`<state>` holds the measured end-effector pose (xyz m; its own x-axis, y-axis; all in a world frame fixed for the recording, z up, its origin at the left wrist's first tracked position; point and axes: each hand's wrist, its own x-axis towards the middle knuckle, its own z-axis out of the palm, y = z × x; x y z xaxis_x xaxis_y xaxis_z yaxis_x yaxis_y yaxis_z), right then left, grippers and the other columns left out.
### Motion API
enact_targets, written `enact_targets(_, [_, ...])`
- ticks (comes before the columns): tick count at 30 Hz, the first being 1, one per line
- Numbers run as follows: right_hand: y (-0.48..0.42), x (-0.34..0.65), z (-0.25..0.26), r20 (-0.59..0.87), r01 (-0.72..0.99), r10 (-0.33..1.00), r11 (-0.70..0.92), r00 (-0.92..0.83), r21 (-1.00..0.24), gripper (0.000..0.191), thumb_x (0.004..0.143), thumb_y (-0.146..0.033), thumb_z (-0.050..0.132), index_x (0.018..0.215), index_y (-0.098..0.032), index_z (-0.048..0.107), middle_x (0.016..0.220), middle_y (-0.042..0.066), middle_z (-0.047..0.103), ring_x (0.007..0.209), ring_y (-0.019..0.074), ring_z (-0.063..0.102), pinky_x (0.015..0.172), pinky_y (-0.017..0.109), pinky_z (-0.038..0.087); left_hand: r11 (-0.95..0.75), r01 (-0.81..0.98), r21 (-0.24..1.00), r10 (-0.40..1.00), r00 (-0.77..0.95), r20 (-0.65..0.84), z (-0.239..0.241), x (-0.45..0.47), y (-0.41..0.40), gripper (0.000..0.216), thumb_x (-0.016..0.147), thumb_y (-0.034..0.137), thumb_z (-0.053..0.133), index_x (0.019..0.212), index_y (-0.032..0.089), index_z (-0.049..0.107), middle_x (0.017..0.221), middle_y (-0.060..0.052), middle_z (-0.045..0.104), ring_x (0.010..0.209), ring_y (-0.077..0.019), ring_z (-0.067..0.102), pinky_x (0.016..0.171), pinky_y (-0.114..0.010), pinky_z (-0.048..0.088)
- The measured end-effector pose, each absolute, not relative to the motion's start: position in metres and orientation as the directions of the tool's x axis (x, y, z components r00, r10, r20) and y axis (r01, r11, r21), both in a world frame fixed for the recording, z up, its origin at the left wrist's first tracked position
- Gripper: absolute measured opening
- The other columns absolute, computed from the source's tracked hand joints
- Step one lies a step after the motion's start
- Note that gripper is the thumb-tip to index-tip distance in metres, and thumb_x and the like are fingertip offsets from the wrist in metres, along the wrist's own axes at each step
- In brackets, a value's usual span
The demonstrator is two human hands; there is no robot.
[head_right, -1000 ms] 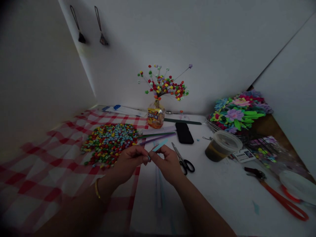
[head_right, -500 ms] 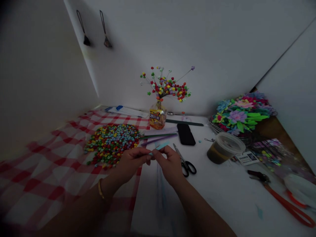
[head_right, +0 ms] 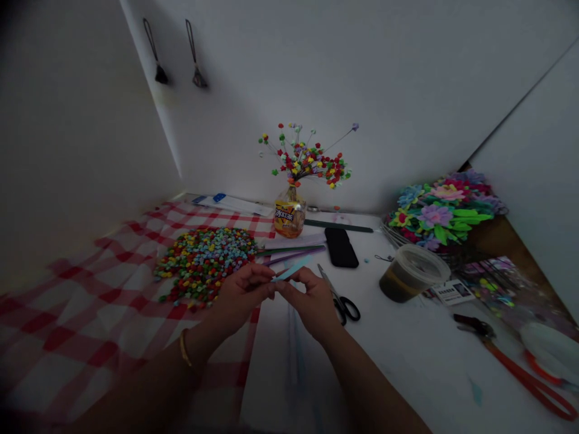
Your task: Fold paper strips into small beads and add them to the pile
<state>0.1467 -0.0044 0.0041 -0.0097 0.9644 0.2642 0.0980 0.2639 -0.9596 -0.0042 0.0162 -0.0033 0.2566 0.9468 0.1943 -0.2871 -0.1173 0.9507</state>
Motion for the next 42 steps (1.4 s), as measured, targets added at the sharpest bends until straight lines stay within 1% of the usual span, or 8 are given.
enact_targets(6, [-0.005,0.149,0.005,0.52,0.334,0.854,0.492,-0.009,-0.804,0.005,0.078,-0.024,0.062,0.079,-0.024,0.068,0.081,0.002,0.059,0.079,0.0174,0.057,0.073,0.033,0.045,-0.206,-0.216,0.954,0.927,0.268,0.261,0.0,-0.005,0.013,0.01,0.069,0.021,0.068,0.076,0.014,0.063,0.067,-0.002,0.063,0.065,-0.0123,0.058,0.062,-0.024,0.045])
enact_targets(9, [-0.006,0.154,0.004,0.655,0.469,0.756,0.583,-0.013,-0.664,0.011,0.078,-0.019,0.062,0.084,-0.026,0.068,0.084,0.003,0.058,0.083,0.0181,0.055,0.072,0.033,0.045,-0.029,-0.364,0.931,0.895,0.404,0.186,0.001,-0.005,0.014,0.011,0.075,0.024,0.064,0.074,0.013,0.062,0.066,-0.003,0.064,0.059,-0.0113,0.056,0.059,-0.024,0.044])
enact_targets(13, [-0.005,0.16,0.007,0.787,0.567,0.584,0.722,-0.196,-0.395,0.022,0.078,-0.013,0.061,0.091,-0.028,0.07,0.081,0.005,0.06,0.087,0.0209,0.052,0.076,0.036,0.045,0.222,-0.493,0.841,0.851,0.519,0.08,-0.001,-0.006,0.016,0.013,0.076,0.024,0.062,0.072,0.012,0.061,0.057,-0.002,0.062,0.052,-0.0102,0.053,0.05,-0.022,0.038])
enact_targets(17, [-0.005,0.16,0.008,0.82,0.589,0.515,0.753,-0.25,-0.294,0.025,0.079,-0.012,0.059,0.092,-0.03,0.07,0.083,0.004,0.063,0.088,0.0216,0.052,0.08,0.04,0.044,0.327,-0.48,0.814,0.821,0.571,0.006,-0.001,-0.009,0.017,0.01,0.071,0.021,0.065,0.07,0.013,0.06,0.054,-0.001,0.06,0.05,-0.0097,0.053,0.049,-0.021,0.036])
enact_targets(21, [-0.005,0.157,0.008,0.754,0.594,0.627,0.687,-0.194,-0.419,0.02,0.079,-0.018,0.06,0.092,-0.03,0.069,0.084,0.005,0.065,0.087,0.022,0.054,0.078,0.038,0.045,0.29,-0.505,0.813,0.829,0.557,0.051,-0.001,-0.009,0.018,0.007,0.07,0.019,0.064,0.068,0.014,0.059,0.052,0.0,0.057,0.049,-0.0089,0.05,0.051,-0.022,0.036])
enact_targets(29, [-0.008,0.153,0.014,0.404,0.375,0.908,0.413,-0.108,-0.83,0.008,0.076,-0.028,0.063,0.077,-0.022,0.068,0.076,0.002,0.062,0.072,0.0173,0.057,0.066,0.029,0.044,0.127,-0.514,0.848,0.885,0.445,0.137,-0.004,-0.008,0.02,0.009,0.074,0.019,0.062,0.068,0.015,0.057,0.053,0.001,0.057,0.049,-0.0077,0.047,0.049,-0.021,0.032])
enact_targets(36, [-0.008,0.15,0.013,0.24,0.205,0.97,0.244,-0.046,-0.948,0.007,0.07,-0.026,0.068,0.075,-0.021,0.068,0.072,0.0,0.062,0.071,0.0156,0.057,0.066,0.028,0.043,0.082,-0.478,0.874,0.895,0.421,0.147,-0.005,-0.008,0.02,0.01,0.073,0.021,0.063,0.067,0.015,0.056,0.052,0.002,0.056,0.049,-0.0084,0.048,0.051,-0.022,0.034])
enact_targets(42, [-0.007,0.152,0.011,0.143,0.031,0.987,0.145,-0.072,-0.989,0.019,0.075,-0.037,0.063,0.083,-0.02,0.069,0.08,0.003,0.067,0.074,0.0165,0.059,0.069,0.029,0.046,0.021,-0.415,0.909,0.902,0.401,0.162,-0.003,-0.008,0.02,0.011,0.072,0.021,0.062,0.066,0.015,0.055,0.052,0.002,0.055,0.051,-0.0086,0.048,0.05,-0.021,0.036])
